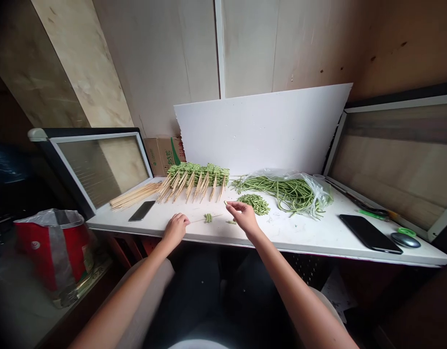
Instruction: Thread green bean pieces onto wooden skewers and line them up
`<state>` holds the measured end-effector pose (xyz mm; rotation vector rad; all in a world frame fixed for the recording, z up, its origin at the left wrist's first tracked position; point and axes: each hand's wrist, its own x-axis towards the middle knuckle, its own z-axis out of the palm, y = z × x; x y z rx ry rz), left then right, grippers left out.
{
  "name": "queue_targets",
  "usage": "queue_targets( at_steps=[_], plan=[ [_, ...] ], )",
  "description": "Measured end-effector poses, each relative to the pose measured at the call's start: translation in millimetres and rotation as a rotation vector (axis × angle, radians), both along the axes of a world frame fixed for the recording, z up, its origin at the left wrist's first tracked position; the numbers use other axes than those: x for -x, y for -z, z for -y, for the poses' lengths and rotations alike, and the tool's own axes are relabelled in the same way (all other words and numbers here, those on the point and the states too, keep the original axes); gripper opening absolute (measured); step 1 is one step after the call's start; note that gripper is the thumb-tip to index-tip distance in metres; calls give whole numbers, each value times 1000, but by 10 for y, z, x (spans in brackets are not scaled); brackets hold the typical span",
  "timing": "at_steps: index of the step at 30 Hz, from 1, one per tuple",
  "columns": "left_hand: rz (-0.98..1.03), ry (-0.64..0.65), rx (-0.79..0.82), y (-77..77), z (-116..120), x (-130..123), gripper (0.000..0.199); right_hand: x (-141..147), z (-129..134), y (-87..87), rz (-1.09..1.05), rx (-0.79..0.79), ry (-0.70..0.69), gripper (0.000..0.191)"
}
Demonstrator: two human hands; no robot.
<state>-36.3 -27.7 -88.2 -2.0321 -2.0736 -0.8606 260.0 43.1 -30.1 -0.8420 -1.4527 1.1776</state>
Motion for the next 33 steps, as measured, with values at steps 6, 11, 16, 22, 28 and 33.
queue_targets(
  at_steps=[6,11,16,22,28,33],
  plan=[
    [172,-17,-38,-163,180,97,17,-74,-41,-70,-123,119,0,39],
    [232,45,-271,-567,370,19,16,-100,16,-191,-300,266,-133,35],
    [208,78,-351,-706,476,-114,16,-67,108,-271,-480,329,-243,29],
    [185,102,-417,-697,503,-181,17,-14,183,-294,-561,351,-275,26],
    [151,94,-448,-689,514,-210,15,22,188,-262,-541,342,-258,21],
    [144,92,-442,-662,507,-220,15,51,198,-246,-534,338,-260,22]
  ],
)
